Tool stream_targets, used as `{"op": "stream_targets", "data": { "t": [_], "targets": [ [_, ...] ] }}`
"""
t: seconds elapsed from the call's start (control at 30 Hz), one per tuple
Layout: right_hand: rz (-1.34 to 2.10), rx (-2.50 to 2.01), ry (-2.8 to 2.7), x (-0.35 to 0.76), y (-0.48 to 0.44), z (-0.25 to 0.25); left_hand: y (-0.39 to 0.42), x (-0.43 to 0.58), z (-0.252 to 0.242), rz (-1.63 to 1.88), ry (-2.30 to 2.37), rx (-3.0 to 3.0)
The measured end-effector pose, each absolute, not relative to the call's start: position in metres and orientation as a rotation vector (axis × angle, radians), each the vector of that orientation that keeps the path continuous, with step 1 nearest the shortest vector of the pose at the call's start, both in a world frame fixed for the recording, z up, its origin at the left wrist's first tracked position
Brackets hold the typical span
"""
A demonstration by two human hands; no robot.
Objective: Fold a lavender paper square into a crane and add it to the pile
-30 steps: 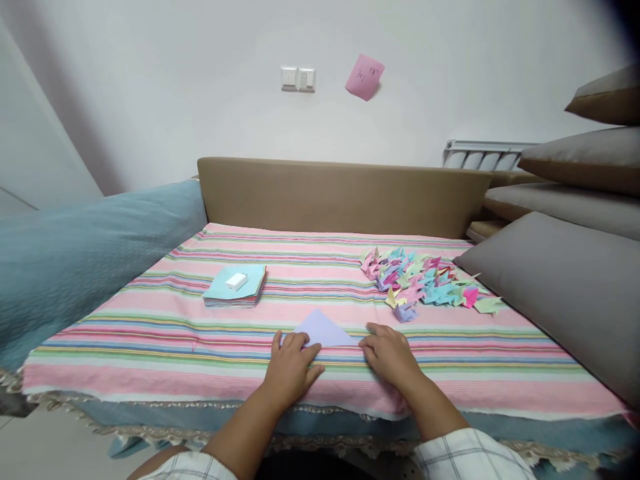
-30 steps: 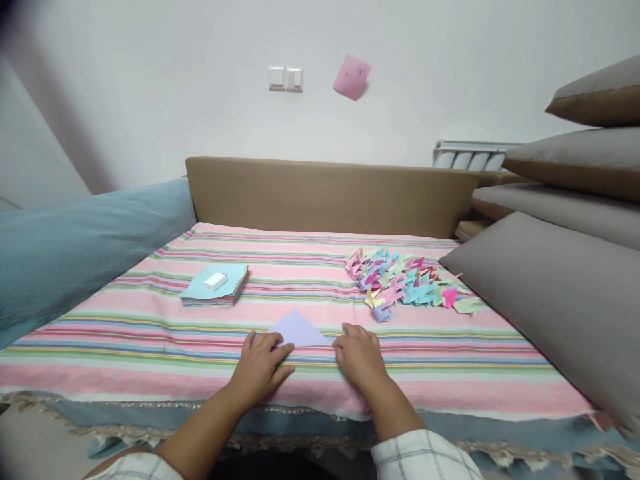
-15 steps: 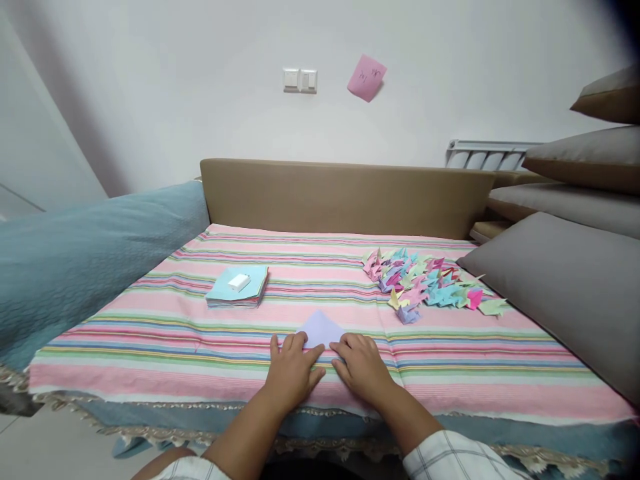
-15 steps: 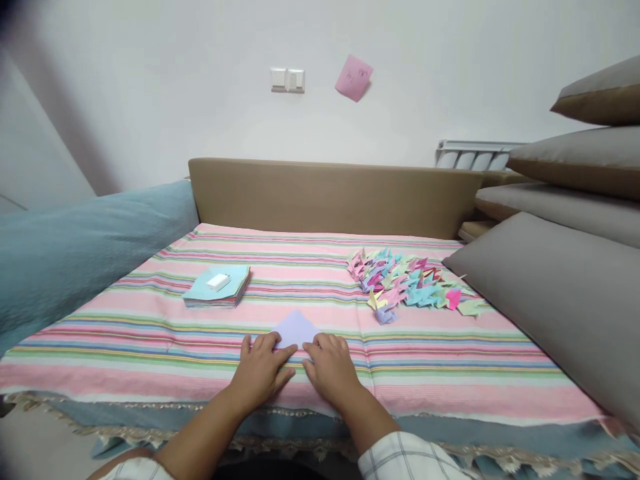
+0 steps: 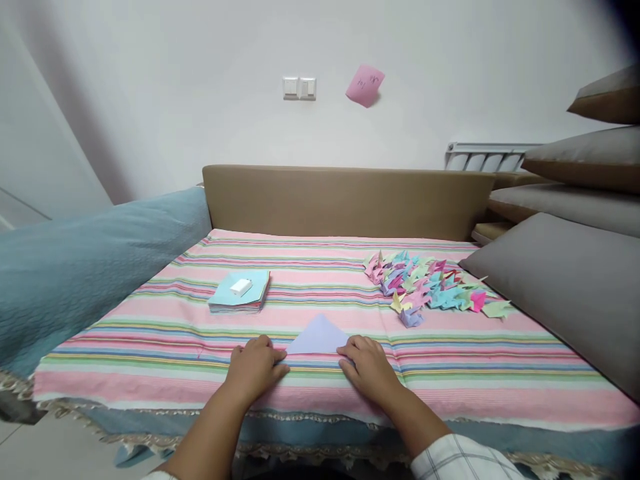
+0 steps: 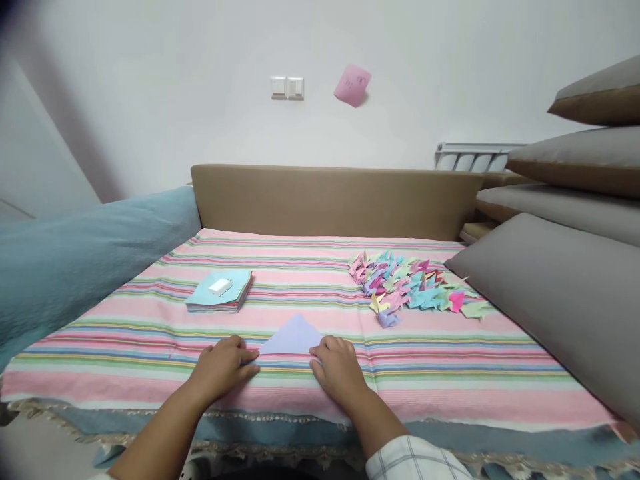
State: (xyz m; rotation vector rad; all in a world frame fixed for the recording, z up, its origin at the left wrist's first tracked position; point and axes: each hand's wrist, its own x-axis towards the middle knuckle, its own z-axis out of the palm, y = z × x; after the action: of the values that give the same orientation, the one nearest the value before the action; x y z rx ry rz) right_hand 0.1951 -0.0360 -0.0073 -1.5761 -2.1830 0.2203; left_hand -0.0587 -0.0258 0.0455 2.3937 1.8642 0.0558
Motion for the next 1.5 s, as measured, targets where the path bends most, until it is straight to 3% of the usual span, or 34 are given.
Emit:
{"op": "stream_targets", "data": {
  "t": [0.63, 1.17, 1.5],
  "targets": [
    [0.225, -1.673, -1.915, 0.217, -0.019, -0.016, -0.008, -0.041, 0.016, 0.555, 1.837, 2.333],
    [0.268, -1.524, -2.165, 0.229, -0.026, -0.014, -0.012, -0.048, 0.018, 0.353, 1.689, 2.433],
    [0.308, -1.414, -2.075, 0.230, -0.021, -0.013, -0.010, -0.050, 0.024, 0.477, 1.702, 2.454]
  ]
}}
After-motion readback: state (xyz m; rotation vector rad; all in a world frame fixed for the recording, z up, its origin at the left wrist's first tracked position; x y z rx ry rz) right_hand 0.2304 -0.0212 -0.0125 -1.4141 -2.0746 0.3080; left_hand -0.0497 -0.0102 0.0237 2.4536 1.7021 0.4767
